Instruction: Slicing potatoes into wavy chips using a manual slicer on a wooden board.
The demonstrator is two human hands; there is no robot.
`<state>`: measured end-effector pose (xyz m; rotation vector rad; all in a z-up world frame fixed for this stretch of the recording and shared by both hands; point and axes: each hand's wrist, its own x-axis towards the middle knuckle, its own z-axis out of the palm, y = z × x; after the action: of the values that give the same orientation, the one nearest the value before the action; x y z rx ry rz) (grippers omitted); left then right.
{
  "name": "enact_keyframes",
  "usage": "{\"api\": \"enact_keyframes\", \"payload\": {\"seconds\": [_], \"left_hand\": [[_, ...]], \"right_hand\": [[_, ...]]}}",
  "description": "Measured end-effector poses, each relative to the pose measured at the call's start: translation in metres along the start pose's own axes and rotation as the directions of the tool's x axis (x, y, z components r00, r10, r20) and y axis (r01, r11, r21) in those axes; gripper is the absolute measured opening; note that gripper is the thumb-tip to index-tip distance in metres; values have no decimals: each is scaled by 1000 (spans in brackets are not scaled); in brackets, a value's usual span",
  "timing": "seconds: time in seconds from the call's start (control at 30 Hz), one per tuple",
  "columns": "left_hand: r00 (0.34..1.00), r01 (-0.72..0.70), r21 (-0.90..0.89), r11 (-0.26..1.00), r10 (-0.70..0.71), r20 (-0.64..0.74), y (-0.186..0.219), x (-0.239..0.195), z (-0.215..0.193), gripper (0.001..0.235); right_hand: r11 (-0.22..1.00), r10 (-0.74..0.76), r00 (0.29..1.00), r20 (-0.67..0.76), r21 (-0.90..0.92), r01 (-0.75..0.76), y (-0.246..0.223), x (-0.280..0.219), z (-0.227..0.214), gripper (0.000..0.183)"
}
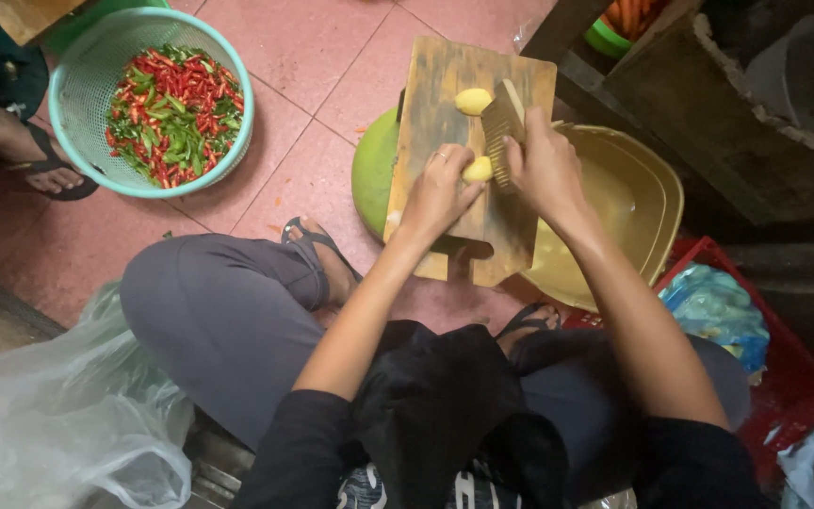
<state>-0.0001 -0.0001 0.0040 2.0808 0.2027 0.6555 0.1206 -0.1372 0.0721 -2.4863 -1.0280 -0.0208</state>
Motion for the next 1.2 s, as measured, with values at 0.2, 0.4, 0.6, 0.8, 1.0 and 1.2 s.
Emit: {"api": "enact_keyframes", "payload": {"seconds": [0.2,0.4,0.6,0.8,1.0,1.2], "left_hand": [[999,37,-191,981,-32,28,-4,0,-3,27],[998,-62,-144,988,57,-36,-10,-3,-1,23],[996,-79,-128,989,74,-44,-5,-3,-4,19],[994,-111,-106,988,108,-33,-7,-3,-4,14],[992,-115,-102,988,110,-57,-4,-4,-4,14],[996,-89,-125,988,84,-42,-14,-9,-1,18]], "right_hand": [[997,-71,997,38,19,70,-13,4,-9,27],[996,-84,988,130,-6,86,-23,-3,11,21],[991,-127,989,77,-39,130,-4,5,3,24],[992,-124,991,42,-25,125,-13,5,-9,27],[996,-87,992,89,11,87,-17,7,-3,29],[993,-115,988,107,-2,116,-18,-4,28,26]]}}
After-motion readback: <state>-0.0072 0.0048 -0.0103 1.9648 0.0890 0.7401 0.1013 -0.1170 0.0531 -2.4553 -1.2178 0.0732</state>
